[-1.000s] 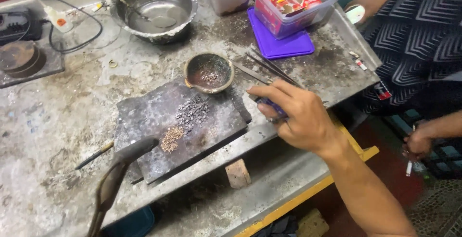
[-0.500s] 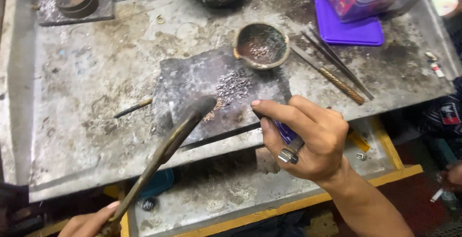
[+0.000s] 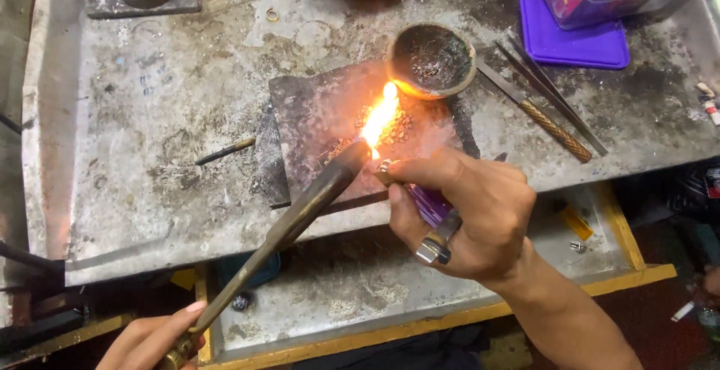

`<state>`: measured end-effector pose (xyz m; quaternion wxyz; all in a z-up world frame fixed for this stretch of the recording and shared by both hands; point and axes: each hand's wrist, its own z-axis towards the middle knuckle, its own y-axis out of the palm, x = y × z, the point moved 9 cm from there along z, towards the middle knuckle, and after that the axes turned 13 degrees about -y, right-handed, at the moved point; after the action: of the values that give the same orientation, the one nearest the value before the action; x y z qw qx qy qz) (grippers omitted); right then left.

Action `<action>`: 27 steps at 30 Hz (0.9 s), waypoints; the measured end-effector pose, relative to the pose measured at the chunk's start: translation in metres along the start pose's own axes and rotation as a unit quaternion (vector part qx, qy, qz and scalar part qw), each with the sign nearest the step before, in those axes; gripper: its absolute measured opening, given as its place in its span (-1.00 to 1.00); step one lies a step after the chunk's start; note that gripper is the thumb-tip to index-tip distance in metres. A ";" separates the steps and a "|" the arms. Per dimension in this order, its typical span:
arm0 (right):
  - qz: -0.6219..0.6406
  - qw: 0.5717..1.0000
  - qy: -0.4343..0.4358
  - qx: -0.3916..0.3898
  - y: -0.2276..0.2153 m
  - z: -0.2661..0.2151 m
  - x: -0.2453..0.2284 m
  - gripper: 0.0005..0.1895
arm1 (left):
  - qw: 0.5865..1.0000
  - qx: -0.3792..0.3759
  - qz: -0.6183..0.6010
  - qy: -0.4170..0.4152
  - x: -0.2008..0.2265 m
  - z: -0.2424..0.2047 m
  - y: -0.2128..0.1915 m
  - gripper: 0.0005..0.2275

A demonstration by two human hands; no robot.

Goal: Melting small metal fragments into a single mass using a gas torch and a metal poker.

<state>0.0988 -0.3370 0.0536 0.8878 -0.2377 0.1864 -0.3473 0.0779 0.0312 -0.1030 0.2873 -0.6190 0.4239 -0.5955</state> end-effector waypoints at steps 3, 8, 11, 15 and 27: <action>0.007 1.000 -0.014 0.001 -0.003 0.000 -0.005 -0.89 | 0.999 0.025 -0.024 0.000 0.011 -0.003 -0.008 -0.45; -0.032 0.997 0.046 -0.044 -0.030 -0.024 0.027 -0.79 | 0.999 0.040 -0.006 -0.026 0.002 -0.008 -0.012 -0.42; -0.145 0.977 0.091 -0.129 -0.044 -0.046 0.066 -0.62 | 0.998 0.056 0.006 -0.022 -0.006 -0.014 -0.018 -0.42; -0.245 0.925 0.198 -0.214 -0.056 -0.094 0.129 -0.51 | 0.996 0.077 0.037 -0.008 -0.032 -0.020 -0.017 -0.43; -0.222 0.943 0.160 -0.190 -0.080 -0.118 0.147 -0.77 | 0.984 -0.016 0.091 -0.149 -0.160 -0.029 -0.011 -0.26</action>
<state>0.0990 -0.5274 -0.0232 0.6849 -0.3789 0.3308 -0.5272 0.0624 0.1796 -0.1692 0.3904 -0.6643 0.4406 -0.4606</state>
